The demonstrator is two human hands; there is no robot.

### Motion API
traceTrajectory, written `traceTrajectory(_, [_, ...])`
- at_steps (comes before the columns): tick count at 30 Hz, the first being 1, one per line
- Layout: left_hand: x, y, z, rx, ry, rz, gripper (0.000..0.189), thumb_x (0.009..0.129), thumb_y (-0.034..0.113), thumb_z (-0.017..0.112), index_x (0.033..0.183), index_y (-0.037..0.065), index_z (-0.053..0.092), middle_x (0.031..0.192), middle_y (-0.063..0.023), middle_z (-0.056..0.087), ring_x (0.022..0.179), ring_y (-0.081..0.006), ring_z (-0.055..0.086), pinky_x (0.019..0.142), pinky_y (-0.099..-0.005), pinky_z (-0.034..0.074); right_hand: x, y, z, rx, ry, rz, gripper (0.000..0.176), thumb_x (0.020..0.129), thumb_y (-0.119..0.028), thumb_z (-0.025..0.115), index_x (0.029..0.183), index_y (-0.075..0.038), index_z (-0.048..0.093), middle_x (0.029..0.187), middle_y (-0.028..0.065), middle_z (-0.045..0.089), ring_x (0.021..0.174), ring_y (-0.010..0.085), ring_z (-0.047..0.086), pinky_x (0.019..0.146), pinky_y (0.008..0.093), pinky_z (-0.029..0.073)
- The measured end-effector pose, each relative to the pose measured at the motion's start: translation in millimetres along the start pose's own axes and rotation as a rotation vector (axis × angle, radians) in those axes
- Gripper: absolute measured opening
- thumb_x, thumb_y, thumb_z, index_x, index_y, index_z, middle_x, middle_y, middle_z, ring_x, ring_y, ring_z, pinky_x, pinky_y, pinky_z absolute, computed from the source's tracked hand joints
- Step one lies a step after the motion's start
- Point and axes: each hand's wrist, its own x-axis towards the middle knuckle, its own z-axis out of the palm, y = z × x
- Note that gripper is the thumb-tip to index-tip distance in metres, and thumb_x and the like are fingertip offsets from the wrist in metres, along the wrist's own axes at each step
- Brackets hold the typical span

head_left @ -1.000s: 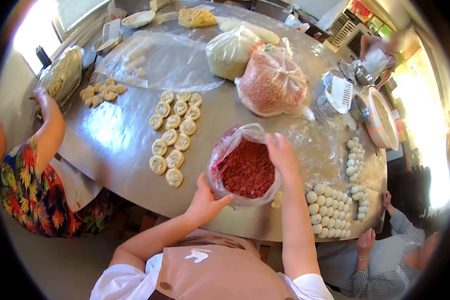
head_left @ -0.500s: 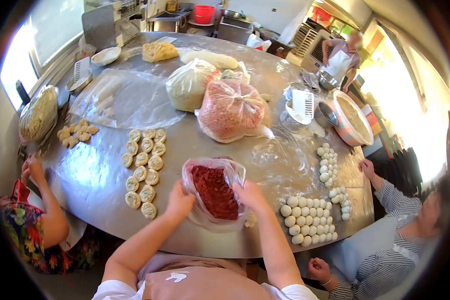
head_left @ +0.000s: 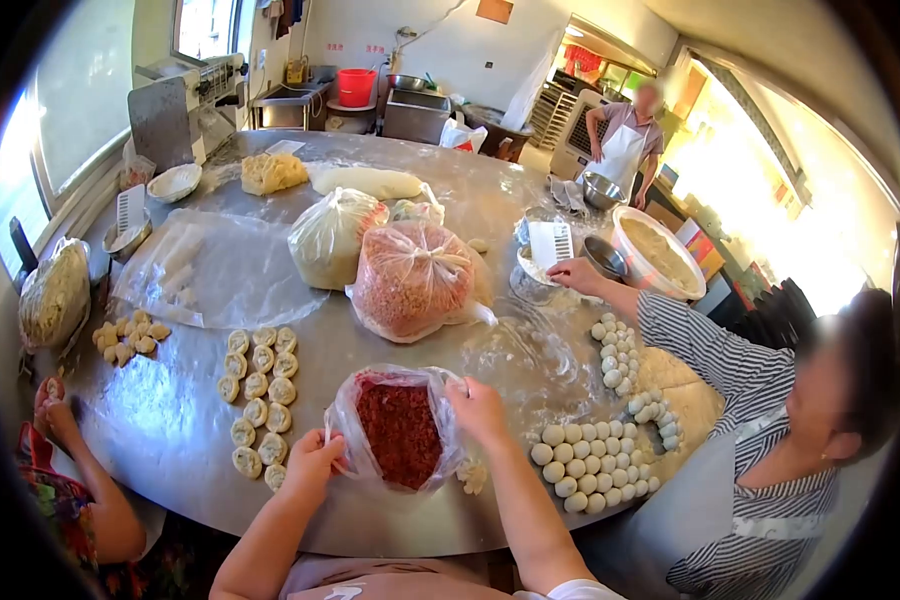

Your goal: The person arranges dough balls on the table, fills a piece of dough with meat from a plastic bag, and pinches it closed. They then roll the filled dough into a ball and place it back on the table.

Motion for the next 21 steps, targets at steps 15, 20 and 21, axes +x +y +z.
traceTrajectory(15, [-51,188,74,-0.128,-0.412,0.538,0.023,0.096,0.017,0.062,0.112,0.002,0.061,0.077,0.0054,0.054,0.066,-0.0033,0.05,0.062,-0.0202,0.039,-43,-102,-137,0.825,0.233,-0.346,0.007,0.091,-0.008,0.065,0.088,-0.002,0.065,0.077,-0.0021,0.057,0.066,0.0045,0.048,0.059,0.0195,0.035])
traceTrajectory(20, [-42,136,78,0.257,-0.333,0.572,0.014,0.091,0.009,0.067,0.102,0.003,0.061,0.075,0.0049,0.052,0.064,-0.0025,0.043,0.055,-0.0211,0.037,-50,-82,-95,0.7,0.32,-0.512,0.004,0.093,-0.003,0.062,0.096,-0.003,0.064,0.109,0.0038,0.061,0.093,0.0103,0.054,0.075,0.0223,0.044])
traceTrajectory(21, [-44,133,78,0.381,-0.324,0.659,0.011,0.092,0.008,0.065,0.101,0.003,0.061,0.076,0.0051,0.055,0.067,-0.0011,0.046,0.059,-0.0187,0.038,-56,-83,-91,0.809,0.185,-0.391,0.014,0.095,-0.001,0.058,0.109,-0.003,0.059,0.114,0.01,0.062,0.103,0.0158,0.055,0.087,0.0303,0.046])
